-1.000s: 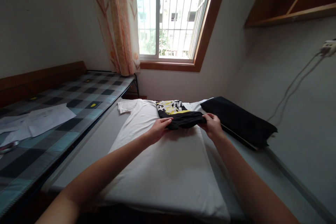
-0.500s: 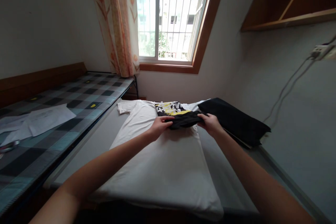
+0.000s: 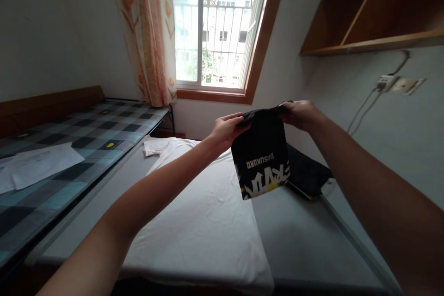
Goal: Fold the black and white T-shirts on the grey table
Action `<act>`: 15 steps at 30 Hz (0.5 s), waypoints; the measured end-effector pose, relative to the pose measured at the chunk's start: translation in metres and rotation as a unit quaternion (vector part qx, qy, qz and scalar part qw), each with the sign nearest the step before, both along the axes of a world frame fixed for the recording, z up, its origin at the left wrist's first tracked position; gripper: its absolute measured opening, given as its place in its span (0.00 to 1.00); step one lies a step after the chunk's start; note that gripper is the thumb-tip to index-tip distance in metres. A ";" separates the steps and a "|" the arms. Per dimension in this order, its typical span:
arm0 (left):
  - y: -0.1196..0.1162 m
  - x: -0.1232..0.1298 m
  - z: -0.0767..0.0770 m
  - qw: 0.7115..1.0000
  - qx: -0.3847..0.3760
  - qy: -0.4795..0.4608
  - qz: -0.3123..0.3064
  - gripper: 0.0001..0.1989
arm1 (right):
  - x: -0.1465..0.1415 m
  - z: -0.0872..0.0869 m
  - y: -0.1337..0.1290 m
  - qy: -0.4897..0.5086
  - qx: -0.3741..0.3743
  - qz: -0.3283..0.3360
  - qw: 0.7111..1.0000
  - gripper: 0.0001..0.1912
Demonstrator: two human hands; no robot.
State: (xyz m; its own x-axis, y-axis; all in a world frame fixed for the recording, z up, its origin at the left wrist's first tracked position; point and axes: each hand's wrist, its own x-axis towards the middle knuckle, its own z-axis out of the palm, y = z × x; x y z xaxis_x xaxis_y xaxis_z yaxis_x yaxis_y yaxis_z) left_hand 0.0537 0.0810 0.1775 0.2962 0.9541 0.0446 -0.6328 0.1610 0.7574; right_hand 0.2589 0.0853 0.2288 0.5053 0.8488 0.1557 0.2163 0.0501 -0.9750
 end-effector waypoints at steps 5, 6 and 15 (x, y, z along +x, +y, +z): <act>0.010 0.048 0.016 0.992 0.119 -0.021 -0.018 0.15 | 0.039 0.031 -0.008 -0.030 0.135 -0.051 0.989 0.03; 0.009 0.064 0.016 0.991 0.130 -0.026 -0.030 0.16 | 0.054 0.034 -0.010 -0.028 0.154 -0.076 0.985 0.04; -0.031 0.208 -0.125 0.961 -0.194 0.049 -0.192 0.26 | 0.197 -0.136 -0.021 0.030 -0.061 -0.255 0.964 0.15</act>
State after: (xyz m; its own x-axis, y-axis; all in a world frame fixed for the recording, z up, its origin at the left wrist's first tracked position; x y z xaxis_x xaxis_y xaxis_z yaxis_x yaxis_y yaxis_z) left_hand 0.2618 0.0502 0.0527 0.6137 0.7136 -0.3379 -0.3999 0.6500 0.6462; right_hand 0.4557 0.0639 0.0929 0.8674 0.4969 0.0286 0.1258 -0.1632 -0.9785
